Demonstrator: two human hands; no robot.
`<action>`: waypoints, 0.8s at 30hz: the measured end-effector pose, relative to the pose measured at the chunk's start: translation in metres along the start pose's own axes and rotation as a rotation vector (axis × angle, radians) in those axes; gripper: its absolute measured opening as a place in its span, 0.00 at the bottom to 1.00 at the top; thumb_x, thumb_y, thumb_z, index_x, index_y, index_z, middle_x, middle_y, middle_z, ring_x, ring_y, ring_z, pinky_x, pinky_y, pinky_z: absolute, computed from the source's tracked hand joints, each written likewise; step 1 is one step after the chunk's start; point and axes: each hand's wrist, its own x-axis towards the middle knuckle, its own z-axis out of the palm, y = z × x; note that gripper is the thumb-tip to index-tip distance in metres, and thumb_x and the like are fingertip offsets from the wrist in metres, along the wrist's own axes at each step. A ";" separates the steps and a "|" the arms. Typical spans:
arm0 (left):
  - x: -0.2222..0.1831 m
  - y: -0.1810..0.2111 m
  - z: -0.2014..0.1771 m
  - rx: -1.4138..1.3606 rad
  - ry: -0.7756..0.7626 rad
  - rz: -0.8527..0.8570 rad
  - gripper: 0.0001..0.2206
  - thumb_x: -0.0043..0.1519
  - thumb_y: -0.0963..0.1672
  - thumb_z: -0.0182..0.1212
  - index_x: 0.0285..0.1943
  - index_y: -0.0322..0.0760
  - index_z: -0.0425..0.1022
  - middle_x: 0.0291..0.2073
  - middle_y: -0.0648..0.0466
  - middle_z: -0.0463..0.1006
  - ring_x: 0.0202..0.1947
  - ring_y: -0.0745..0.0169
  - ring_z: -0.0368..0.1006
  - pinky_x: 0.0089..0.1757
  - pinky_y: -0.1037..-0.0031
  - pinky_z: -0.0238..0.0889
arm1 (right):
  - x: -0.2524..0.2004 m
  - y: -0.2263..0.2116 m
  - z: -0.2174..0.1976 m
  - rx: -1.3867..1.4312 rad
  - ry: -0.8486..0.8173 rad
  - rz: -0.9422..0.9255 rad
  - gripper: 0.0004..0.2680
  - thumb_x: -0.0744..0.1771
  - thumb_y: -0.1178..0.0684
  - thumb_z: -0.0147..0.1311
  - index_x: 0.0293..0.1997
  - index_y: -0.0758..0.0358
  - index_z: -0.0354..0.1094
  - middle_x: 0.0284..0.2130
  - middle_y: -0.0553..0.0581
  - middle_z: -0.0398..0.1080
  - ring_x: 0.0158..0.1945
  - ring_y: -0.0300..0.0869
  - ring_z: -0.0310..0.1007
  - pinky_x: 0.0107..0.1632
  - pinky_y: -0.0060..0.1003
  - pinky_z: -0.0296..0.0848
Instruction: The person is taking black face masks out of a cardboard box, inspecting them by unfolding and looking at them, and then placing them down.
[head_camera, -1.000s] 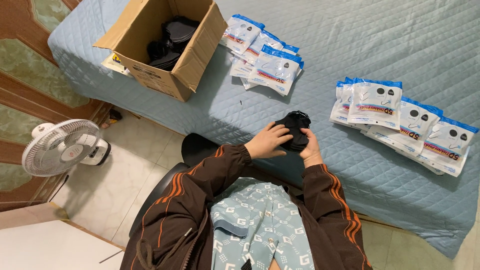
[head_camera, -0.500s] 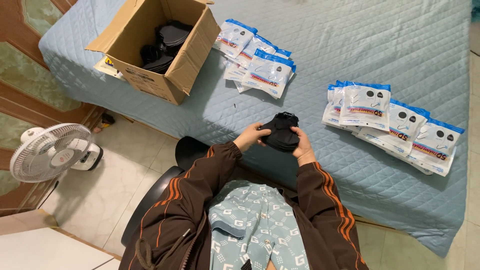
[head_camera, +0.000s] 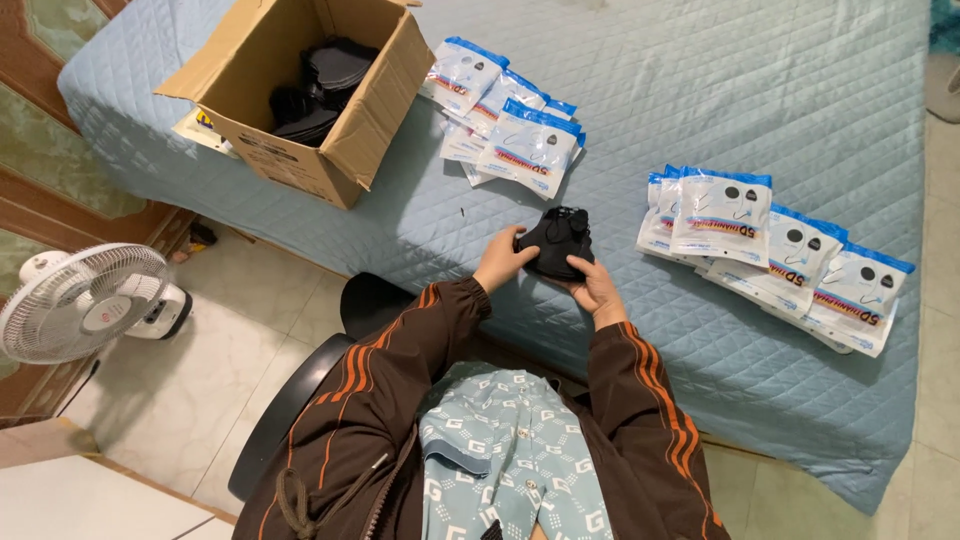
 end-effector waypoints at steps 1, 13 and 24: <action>0.000 -0.001 0.001 0.001 -0.008 -0.015 0.32 0.64 0.52 0.66 0.69 0.25 0.64 0.52 0.29 0.74 0.51 0.34 0.77 0.45 0.53 0.77 | -0.001 0.001 0.001 0.008 0.011 0.010 0.17 0.67 0.63 0.54 0.66 0.61 0.66 0.59 0.75 0.67 0.60 0.70 0.69 0.55 0.72 0.72; -0.003 -0.002 0.021 0.514 0.322 0.337 0.11 0.65 0.45 0.65 0.51 0.34 0.77 0.40 0.50 0.69 0.48 0.52 0.69 0.46 0.65 0.67 | -0.022 0.000 0.016 -0.135 -0.038 -0.055 0.18 0.69 0.57 0.57 0.68 0.63 0.63 0.61 0.72 0.67 0.61 0.68 0.68 0.53 0.68 0.78; 0.021 -0.043 0.012 -0.009 0.328 0.047 0.04 0.63 0.45 0.64 0.40 0.43 0.77 0.28 0.54 0.81 0.34 0.55 0.77 0.38 0.63 0.70 | -0.021 0.000 0.005 -0.049 -0.010 -0.045 0.16 0.69 0.58 0.57 0.66 0.61 0.66 0.59 0.71 0.70 0.58 0.67 0.72 0.50 0.69 0.79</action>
